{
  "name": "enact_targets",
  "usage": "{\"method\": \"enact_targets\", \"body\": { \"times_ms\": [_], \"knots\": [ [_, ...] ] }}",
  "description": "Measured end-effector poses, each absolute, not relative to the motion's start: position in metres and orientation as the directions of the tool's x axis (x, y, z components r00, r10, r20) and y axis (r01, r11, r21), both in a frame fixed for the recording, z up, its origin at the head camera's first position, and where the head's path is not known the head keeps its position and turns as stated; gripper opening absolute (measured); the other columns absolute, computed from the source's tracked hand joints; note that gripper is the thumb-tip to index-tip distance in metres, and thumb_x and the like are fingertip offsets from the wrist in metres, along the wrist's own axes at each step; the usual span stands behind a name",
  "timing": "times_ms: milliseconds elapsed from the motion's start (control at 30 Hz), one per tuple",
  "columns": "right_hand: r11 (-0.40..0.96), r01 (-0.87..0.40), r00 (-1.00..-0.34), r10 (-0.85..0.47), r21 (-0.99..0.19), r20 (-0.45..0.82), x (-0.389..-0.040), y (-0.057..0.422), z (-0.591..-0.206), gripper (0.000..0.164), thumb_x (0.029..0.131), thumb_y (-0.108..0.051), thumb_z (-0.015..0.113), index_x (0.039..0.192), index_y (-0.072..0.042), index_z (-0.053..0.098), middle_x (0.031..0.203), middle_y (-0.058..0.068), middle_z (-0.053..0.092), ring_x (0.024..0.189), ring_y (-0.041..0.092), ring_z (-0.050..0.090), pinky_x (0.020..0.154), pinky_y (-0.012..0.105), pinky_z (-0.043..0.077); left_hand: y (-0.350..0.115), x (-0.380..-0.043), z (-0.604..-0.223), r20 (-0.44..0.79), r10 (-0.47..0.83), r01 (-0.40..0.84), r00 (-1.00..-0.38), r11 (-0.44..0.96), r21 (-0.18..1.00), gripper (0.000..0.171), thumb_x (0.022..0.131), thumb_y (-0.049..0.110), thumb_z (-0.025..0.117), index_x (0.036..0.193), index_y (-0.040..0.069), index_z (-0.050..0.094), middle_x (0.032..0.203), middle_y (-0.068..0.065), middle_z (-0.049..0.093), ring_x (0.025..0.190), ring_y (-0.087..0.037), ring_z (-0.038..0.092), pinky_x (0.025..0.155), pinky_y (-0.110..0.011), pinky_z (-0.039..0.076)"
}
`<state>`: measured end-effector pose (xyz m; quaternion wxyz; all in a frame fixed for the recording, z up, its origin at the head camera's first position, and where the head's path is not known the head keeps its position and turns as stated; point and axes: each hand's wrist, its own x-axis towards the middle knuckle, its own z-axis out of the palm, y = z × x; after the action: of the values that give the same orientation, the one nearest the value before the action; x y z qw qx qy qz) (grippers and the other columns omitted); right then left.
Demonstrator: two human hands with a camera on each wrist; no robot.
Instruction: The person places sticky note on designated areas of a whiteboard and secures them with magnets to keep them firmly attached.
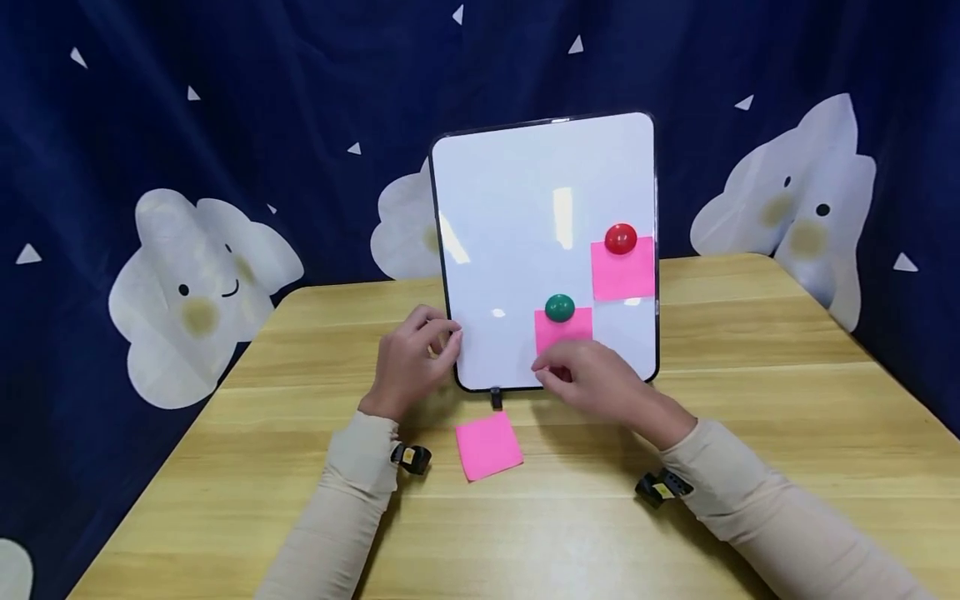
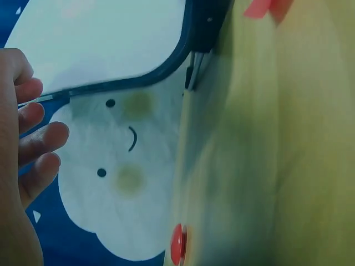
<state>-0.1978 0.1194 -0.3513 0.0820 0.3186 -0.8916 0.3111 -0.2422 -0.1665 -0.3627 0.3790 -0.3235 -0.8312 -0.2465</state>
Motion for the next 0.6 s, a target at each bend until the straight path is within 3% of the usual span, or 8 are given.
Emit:
{"method": "enact_targets", "body": {
  "times_ms": [300,467,600],
  "knots": [
    [0.592,-0.662,-0.732,-0.642,-0.459,0.227,-0.201,0.093,-0.354,0.017,0.094,-0.018,0.07,0.107,-0.011,0.077,0.083,-0.011,0.065,0.073,0.008,0.055,0.067,0.027,0.05,-0.195,-0.247,-0.365,0.802,0.246,0.667,-0.544,0.707,0.235,0.015,0.094,0.018,0.066,0.091,0.008,0.076,0.082,-0.002,0.066,0.06,-0.015,0.058,0.053,-0.031,0.047],
    [0.611,-0.654,-0.726,-0.673,-0.446,0.142,-0.199,0.082,-0.355,0.019,0.094,-0.021,0.07,0.109,-0.013,0.077,0.083,-0.012,0.064,0.071,0.008,0.054,0.064,0.027,0.048,-0.206,-0.25,-0.369,0.77,0.201,0.596,-0.606,0.755,0.272,0.021,0.095,0.022,0.063,0.09,0.008,0.077,0.076,-0.001,0.068,0.064,-0.015,0.059,0.057,-0.032,0.048],
    [0.59,-0.671,-0.698,-0.706,-0.449,0.116,-0.197,0.073,-0.357,0.021,0.094,-0.018,0.068,0.111,-0.011,0.076,0.068,-0.009,0.056,0.061,0.007,0.046,0.057,0.026,0.041,-0.212,-0.253,-0.37,0.718,0.149,0.497,-0.68,0.814,0.301,0.023,0.096,0.025,0.061,0.09,0.011,0.077,0.076,0.0,0.069,0.065,-0.015,0.062,0.059,-0.035,0.049]
  ]
}}
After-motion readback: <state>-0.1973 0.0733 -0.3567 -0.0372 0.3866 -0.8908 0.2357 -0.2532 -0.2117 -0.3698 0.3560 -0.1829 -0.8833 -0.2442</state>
